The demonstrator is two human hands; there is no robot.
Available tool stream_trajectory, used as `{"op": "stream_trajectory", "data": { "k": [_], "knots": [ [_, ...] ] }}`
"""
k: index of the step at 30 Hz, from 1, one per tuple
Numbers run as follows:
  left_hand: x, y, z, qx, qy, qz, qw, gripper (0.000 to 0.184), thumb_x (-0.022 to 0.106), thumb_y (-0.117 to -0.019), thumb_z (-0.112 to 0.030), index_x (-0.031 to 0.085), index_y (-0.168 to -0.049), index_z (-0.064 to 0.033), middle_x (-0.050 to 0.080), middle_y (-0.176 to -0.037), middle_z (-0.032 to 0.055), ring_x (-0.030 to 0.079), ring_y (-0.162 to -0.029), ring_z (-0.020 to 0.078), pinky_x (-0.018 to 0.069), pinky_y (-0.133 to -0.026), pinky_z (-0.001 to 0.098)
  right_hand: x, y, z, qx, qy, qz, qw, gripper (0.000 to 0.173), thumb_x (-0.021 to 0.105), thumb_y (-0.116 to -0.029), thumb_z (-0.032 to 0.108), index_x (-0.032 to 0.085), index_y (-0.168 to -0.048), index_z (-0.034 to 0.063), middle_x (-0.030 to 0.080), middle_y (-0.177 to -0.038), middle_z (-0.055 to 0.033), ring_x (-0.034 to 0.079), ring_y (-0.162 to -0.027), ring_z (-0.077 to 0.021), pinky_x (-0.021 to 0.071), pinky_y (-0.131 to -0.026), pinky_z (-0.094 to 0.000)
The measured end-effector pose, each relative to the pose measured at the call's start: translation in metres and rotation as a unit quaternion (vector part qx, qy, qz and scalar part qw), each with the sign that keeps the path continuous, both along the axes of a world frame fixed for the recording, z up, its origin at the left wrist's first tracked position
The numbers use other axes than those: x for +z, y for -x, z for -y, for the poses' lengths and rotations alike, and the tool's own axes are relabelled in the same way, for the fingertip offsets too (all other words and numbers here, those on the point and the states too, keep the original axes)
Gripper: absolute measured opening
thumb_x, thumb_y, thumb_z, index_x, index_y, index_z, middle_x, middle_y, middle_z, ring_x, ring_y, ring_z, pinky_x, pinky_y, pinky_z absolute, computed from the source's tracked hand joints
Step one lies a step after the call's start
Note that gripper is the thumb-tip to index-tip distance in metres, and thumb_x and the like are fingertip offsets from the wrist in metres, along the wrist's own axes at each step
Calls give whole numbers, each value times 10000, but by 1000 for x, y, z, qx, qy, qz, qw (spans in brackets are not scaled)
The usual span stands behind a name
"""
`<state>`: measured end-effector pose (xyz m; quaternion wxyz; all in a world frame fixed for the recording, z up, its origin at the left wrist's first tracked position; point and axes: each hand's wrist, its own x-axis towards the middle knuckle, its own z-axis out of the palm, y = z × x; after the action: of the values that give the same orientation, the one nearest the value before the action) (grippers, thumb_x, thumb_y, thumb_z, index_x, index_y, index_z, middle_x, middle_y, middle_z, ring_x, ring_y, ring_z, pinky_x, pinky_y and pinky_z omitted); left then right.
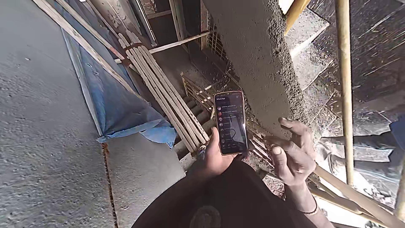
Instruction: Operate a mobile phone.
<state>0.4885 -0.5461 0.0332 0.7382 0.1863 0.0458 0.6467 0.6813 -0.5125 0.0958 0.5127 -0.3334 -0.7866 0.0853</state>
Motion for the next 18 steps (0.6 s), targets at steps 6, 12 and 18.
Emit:
{"op": "stream_trajectory", "data": {
  "k": [6, 12, 18],
  "knots": [
    [-4, 48, -30, -26, -1, 23, 999, 682, 487, -955, -687, 584, -1359, -145, 660, -1263, 166, 652, -1159, 304, 541, -971, 500, -13, 62, -8, 82, 39, 57, 994, 310, 522, -1031, 504, 745, -1068, 293, 566, -1401, -20, 418, -1408, -202, 324, -1172, -437],
    [-11, 92, -50, -50, -17, 20, 998, 741, 423, -961, -717, 550, -1379, -119, 650, -1235, 208, 660, -1102, 341, 546, -950, 508, -21, 106, -20, 77, 41, 69, 994, 270, 553, -1020, 489, 748, -1086, 314, 554, -1421, -14, 414, -1413, -207, 322, -1177, -452],
    [-17, 115, -57, -32, -26, 42, 998, 661, 412, -995, -663, 574, -1377, -149, 667, -1251, 168, 661, -1146, 306, 540, -983, 490, -26, 130, -28, 90, 52, 96, 990, 279, 550, -1018, 496, 740, -1113, 314, 556, -1433, -43, 408, -1423, -232, 299, -1183, -477]
  ]
}}
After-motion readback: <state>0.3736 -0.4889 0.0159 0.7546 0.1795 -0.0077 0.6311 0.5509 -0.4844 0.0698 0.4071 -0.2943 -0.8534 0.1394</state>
